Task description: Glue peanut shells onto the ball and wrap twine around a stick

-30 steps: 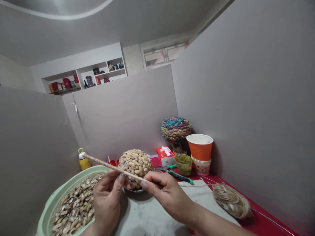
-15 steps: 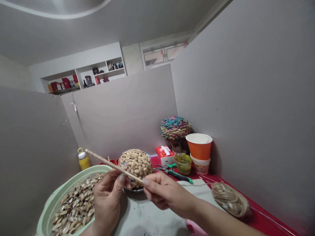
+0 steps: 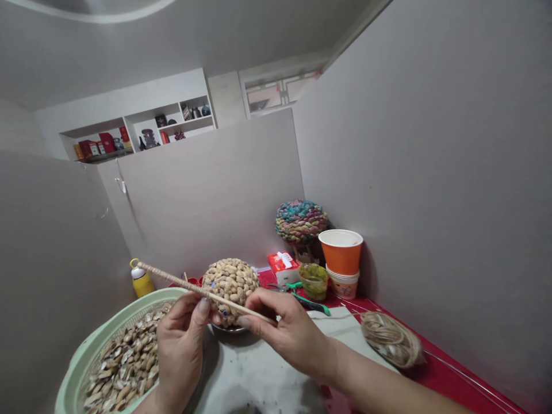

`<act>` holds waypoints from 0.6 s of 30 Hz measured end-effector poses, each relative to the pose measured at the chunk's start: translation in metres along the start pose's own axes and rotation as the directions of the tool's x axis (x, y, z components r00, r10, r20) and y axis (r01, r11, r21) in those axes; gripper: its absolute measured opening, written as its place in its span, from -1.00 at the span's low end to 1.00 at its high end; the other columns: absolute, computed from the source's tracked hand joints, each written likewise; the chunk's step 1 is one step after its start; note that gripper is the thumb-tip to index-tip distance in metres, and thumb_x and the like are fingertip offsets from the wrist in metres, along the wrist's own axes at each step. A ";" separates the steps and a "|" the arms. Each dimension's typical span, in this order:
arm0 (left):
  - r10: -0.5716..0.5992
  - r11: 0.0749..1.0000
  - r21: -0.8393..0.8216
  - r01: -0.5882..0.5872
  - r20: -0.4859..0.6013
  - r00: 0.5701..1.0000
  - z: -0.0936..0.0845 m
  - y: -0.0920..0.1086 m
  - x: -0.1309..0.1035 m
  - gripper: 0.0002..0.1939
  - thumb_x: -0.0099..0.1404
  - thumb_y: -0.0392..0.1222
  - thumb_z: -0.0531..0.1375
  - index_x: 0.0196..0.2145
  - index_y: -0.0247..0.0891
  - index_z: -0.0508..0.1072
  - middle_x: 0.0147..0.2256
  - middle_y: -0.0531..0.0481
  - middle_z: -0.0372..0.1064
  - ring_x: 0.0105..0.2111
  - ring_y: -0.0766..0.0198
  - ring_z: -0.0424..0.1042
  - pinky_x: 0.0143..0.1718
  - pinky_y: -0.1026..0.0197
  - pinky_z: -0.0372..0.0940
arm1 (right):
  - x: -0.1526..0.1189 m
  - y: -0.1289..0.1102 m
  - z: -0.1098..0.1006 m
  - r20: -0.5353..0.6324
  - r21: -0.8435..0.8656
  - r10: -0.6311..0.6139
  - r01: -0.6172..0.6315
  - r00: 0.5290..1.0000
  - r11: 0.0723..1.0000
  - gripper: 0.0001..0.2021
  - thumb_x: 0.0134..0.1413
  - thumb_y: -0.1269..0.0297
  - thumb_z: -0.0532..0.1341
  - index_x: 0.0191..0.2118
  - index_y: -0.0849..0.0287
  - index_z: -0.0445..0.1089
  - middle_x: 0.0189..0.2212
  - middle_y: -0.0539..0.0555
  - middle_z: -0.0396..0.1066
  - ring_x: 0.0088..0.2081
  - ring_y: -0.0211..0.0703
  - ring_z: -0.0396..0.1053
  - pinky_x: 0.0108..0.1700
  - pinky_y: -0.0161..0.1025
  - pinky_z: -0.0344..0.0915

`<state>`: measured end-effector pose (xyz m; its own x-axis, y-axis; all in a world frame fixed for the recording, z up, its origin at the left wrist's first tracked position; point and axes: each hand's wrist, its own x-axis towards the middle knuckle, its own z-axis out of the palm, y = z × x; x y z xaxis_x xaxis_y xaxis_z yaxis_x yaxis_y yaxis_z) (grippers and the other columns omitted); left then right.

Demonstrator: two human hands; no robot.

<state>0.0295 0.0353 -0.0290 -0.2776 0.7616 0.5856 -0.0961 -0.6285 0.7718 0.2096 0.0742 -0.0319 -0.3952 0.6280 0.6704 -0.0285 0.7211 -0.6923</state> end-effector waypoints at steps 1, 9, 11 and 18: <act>-0.001 1.000 -0.002 0.001 0.004 1.000 0.000 0.001 0.000 -0.86 0.17 -0.18 0.33 -0.30 -0.25 0.57 -0.52 0.05 0.47 -0.51 0.35 0.40 -0.41 0.35 0.34 | -0.001 -0.001 0.001 -0.017 -0.043 -0.035 0.034 0.999 0.999 -0.72 0.17 0.13 0.21 -0.48 0.19 0.28 -0.57 -0.06 0.20 -0.50 -0.29 0.12 -0.45 -0.32 0.05; 0.032 0.999 0.021 -0.032 -0.043 0.999 0.002 0.001 -0.001 -0.79 0.08 -0.15 0.38 -0.31 -0.26 0.60 -0.52 0.00 0.50 -0.53 0.30 0.42 -0.43 0.29 0.38 | 0.002 -0.002 0.000 0.033 0.040 0.009 -0.010 0.999 0.999 -0.61 0.23 0.02 0.11 -0.52 0.17 0.23 -0.60 -0.07 0.11 -0.52 -0.28 0.07 -0.48 -0.31 0.02; 0.036 0.999 0.021 -0.035 -0.043 0.998 0.002 0.002 -0.002 -0.79 0.08 -0.16 0.38 -0.30 -0.26 0.60 -0.52 0.00 0.50 -0.53 0.29 0.43 -0.43 0.28 0.39 | 0.003 -0.003 -0.002 0.074 0.085 0.029 -0.035 0.997 0.996 -0.58 0.23 -0.02 0.09 -0.54 0.18 0.22 -0.60 -0.07 0.09 -0.51 -0.28 0.06 -0.47 -0.31 0.02; 0.051 0.999 -0.018 -0.051 0.009 0.999 0.001 0.003 -0.003 -0.83 0.12 -0.19 0.36 -0.28 -0.23 0.60 -0.52 0.03 0.48 -0.52 0.33 0.40 -0.42 0.30 0.36 | 0.004 0.002 -0.004 0.326 0.433 0.123 -0.264 0.937 0.862 -0.56 0.17 -0.07 0.17 -0.51 0.23 0.32 -0.72 -0.17 0.00 -0.67 -0.39 -0.11 -0.62 -0.36 -0.16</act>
<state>0.0312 0.0309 -0.0281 -0.2731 0.7299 0.6267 -0.0993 -0.6693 0.7363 0.2112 0.0797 -0.0297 -0.6735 0.5817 0.4560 -0.3175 0.3295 -0.8892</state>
